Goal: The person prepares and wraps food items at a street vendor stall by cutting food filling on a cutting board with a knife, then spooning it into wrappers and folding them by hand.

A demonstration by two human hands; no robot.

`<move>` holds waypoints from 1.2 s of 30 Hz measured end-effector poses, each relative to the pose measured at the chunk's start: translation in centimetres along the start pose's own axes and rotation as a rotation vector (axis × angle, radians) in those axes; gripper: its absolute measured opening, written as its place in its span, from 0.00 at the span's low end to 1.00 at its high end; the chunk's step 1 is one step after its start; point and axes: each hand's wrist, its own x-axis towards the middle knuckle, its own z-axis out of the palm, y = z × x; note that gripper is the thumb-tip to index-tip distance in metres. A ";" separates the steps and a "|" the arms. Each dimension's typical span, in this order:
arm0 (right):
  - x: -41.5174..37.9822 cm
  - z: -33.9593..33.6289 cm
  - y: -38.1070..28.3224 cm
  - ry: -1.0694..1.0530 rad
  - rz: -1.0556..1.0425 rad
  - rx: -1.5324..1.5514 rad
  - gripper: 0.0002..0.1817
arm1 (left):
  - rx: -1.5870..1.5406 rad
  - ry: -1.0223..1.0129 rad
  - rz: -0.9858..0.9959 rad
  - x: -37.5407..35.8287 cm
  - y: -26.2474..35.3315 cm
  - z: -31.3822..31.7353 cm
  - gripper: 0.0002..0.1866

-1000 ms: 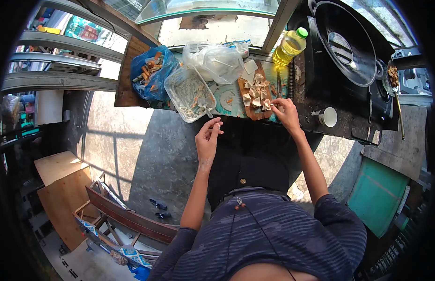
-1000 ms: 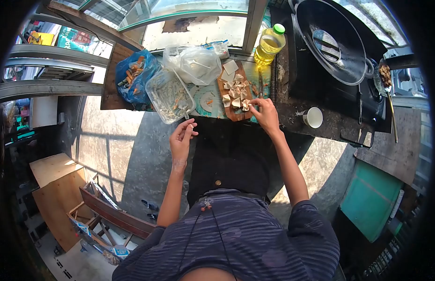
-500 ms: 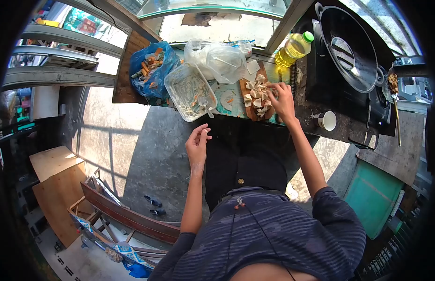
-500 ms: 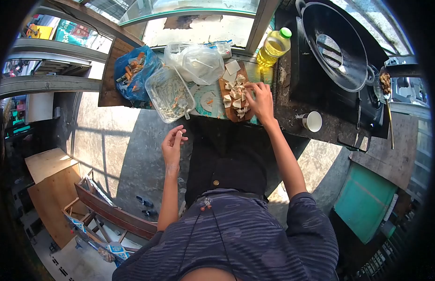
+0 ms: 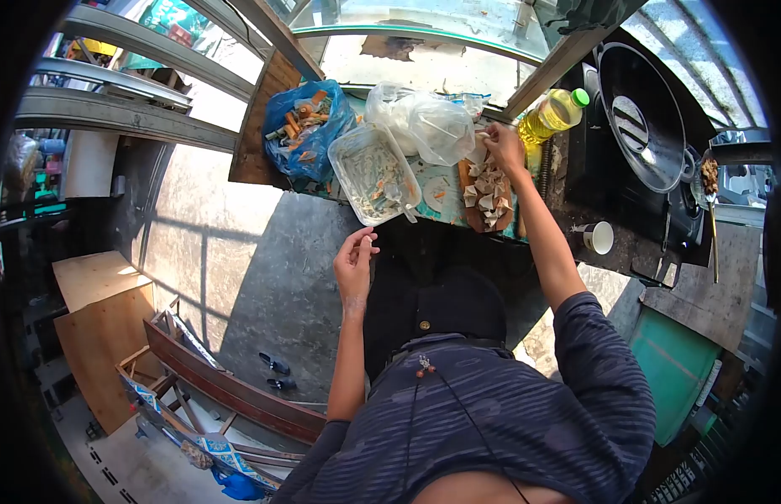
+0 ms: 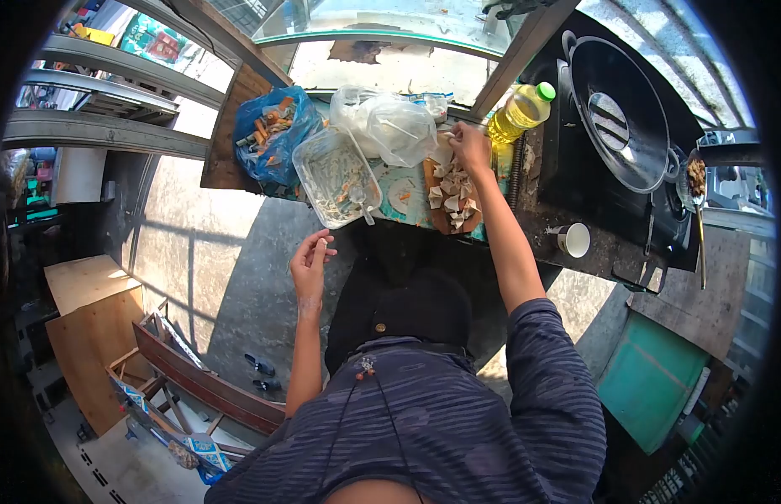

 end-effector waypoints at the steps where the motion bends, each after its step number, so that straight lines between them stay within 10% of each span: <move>1: -0.2 -0.3 0.0 -0.057 0.072 0.129 0.14 | 0.003 -0.011 -0.005 0.4 0.0 -0.4 0.12; 5: -5.6 -3.3 -5.7 0.021 -0.079 0.387 0.14 | 0.001 -0.116 -0.023 2.4 -0.2 -1.6 0.13; 12: -16.0 -1.9 -18.8 -0.444 -0.168 0.491 0.12 | -0.191 -0.503 -0.154 5.5 -0.2 -1.0 0.17; 15: -16.7 0.7 -19.2 0.047 -0.490 0.134 0.15 | -0.159 -0.541 -0.219 6.9 -0.9 -2.6 0.15; 17: -17.0 2.4 -18.0 0.084 -0.297 -0.155 0.17 | -0.083 -0.500 -0.255 7.5 -0.6 -4.2 0.13; 21: -16.0 2.1 -21.3 -0.494 0.578 0.216 0.19 | 0.295 -0.553 -0.018 8.5 -1.1 -7.2 0.10; 26: -17.2 6.6 -17.5 -0.148 0.000 -0.133 0.14 | 0.598 -0.625 0.379 9.0 -0.5 -8.7 0.09; 36: -18.3 7.9 -19.6 -0.131 0.018 -0.221 0.14 | 0.641 -0.798 0.676 10.5 -3.5 -9.3 0.09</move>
